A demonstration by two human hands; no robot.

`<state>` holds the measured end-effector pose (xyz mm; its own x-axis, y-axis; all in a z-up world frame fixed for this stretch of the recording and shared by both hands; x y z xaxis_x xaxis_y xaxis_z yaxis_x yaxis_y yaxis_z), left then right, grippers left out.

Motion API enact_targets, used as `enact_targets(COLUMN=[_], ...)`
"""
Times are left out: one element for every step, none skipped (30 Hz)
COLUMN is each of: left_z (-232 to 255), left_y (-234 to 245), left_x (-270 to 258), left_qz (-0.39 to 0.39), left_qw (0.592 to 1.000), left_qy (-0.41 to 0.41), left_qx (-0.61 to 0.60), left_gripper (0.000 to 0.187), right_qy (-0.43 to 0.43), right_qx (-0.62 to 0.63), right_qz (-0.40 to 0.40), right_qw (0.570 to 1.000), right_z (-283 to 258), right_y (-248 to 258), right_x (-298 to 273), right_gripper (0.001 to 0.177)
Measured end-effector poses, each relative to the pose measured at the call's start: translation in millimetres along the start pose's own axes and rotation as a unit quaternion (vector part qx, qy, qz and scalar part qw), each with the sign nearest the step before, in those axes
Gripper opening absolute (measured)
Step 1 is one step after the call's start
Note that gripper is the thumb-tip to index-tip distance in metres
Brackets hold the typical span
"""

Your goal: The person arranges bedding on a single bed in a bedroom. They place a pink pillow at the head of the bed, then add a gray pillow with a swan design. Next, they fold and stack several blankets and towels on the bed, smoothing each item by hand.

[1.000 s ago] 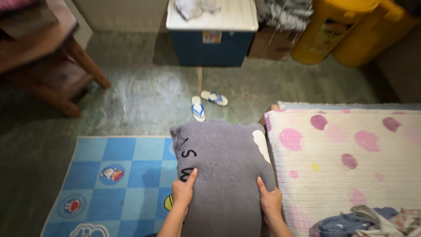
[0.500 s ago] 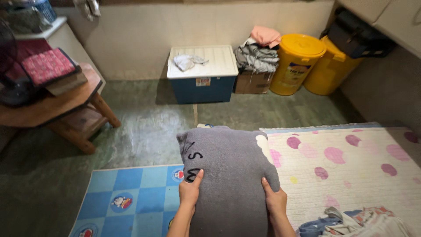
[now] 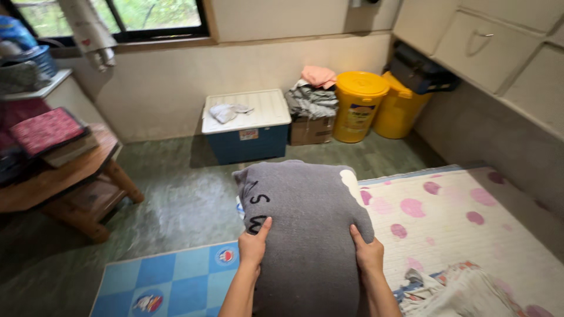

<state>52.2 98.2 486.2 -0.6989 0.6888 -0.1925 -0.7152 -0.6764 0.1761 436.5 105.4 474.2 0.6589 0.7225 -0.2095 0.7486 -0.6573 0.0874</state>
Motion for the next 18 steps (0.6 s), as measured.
enact_targets(left_z=[6,11,11,10,10,12,14,18,19,20,20,23,24,24,25,25,29,29], left_y=[-7,-14,-20,-25,-29,-34,-41,-49,-56,-62,-66,-70,-76,-83,-89,-95,-100,-104], left_x=[-2,-2,-5,-7,-8,-9,-12,-14,-16,-17,-19,-21,-24,-27,-31,-36,-37,-37], left_qz=[-0.01,-0.019,-0.019,-0.019,-0.02,-0.032,-0.044,-0.057,-0.064,-0.072,-0.078,-0.087,-0.097,-0.107,-0.123,-0.138,-0.153,-0.159], left_qw=[1.0,0.998,0.999,0.999,1.0,0.999,0.998,0.997,0.997,0.996,0.996,0.995,0.994,0.993,0.991,0.988,0.984,0.986], left_qy=[-0.009,-0.017,-0.016,-0.016,-0.017,-0.023,-0.028,-0.033,-0.027,-0.021,-0.014,-0.017,-0.018,-0.02,-0.024,-0.028,-0.032,-0.038], left_qx=[-0.027,-0.055,-0.041,-0.028,-0.015,-0.019,-0.023,-0.028,-0.034,-0.04,-0.042,-0.043,-0.043,-0.043,-0.055,-0.068,-0.081,-0.046], left_gripper=[0.052,0.049,0.05,0.051,0.053,0.054,0.055,0.057,0.054,0.052,0.05,0.05,0.049,0.049,0.048,0.047,0.047,0.052], right_qy=[0.011,0.021,0.018,0.015,0.011,0.018,0.024,0.03,0.038,0.046,0.051,0.037,0.023,0.01,0.011,0.011,0.013,0.014], right_qx=[-0.007,-0.014,-0.033,-0.052,-0.07,-0.058,-0.046,-0.034,-0.039,-0.044,-0.049,-0.035,-0.022,-0.008,-0.005,-0.002,0.002,0.006], right_qz=[0.005,0.01,0.021,0.031,0.043,0.045,0.047,0.05,0.061,0.072,0.083,0.091,0.101,0.111,0.12,0.129,0.137,0.147], right_qw=[1.0,1.0,0.999,0.998,0.997,0.997,0.998,0.998,0.997,0.995,0.994,0.995,0.994,0.994,0.993,0.992,0.99,0.989], right_z=[-7,-15,-17,-19,-21,-25,-31,-37,-41,-44,-46,-46,-45,-43,-43,-43,-45,-48], right_y=[5,9,17,25,33,38,43,48,55,62,69,74,81,88,96,104,109,114], right_x=[3,5,8,10,10,8,9,10,10,9,6,3,0,-2,-5,-9,-12,-15], right_gripper=[0.051,0.051,0.051,0.051,0.051,0.05,0.05,0.05,0.05,0.05,0.049,0.049,0.048,0.048,0.047,0.047,0.047,0.047])
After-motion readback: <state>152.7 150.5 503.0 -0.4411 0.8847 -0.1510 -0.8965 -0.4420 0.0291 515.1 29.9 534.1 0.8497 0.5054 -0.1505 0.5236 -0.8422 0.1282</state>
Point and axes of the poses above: each hand's wrist, its own x-axis towards the middle knuckle, its own y-axis out of the back of the hand, z = x × y, the point moved 10 cm from there along x, towards the middle knuckle, and after that the axes turned 14 degrees about z, right-handed, at the moved point
